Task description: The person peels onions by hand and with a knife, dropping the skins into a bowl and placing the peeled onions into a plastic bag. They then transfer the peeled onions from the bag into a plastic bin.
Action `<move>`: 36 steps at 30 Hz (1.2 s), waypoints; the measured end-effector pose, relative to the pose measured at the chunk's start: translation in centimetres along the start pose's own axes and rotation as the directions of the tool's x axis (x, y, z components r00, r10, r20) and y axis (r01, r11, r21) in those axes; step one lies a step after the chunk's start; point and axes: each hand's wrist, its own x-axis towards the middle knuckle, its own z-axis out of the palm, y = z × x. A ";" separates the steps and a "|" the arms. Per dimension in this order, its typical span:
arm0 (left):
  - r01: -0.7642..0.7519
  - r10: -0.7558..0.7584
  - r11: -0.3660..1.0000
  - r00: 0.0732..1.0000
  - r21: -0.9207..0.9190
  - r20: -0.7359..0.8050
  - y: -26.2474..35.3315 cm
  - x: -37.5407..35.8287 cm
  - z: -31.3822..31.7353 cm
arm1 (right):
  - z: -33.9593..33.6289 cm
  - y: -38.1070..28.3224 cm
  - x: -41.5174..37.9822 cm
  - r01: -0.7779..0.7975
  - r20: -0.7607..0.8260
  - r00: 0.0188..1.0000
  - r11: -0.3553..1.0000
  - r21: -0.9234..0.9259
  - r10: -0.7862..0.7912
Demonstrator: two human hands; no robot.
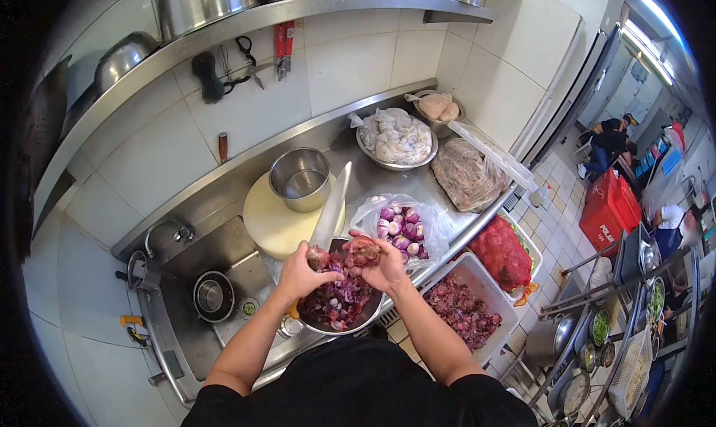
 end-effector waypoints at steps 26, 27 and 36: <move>-0.287 0.285 0.957 0.957 0.036 0.055 4.8 2.2 0.0 | 2.8 3.3 0.5 0.313 -0.235 0.921 0.949 -0.026 -0.310; -0.296 0.294 0.954 0.955 0.045 0.034 4.8 2.3 0.0 | 2.8 3.2 0.6 0.319 -0.235 0.919 0.947 -0.028 -0.316; -0.316 0.323 0.946 0.940 0.079 -0.112 4.0 2.0 1.4 | 0.8 3.7 2.9 0.542 -0.101 0.743 0.683 -0.489 -0.661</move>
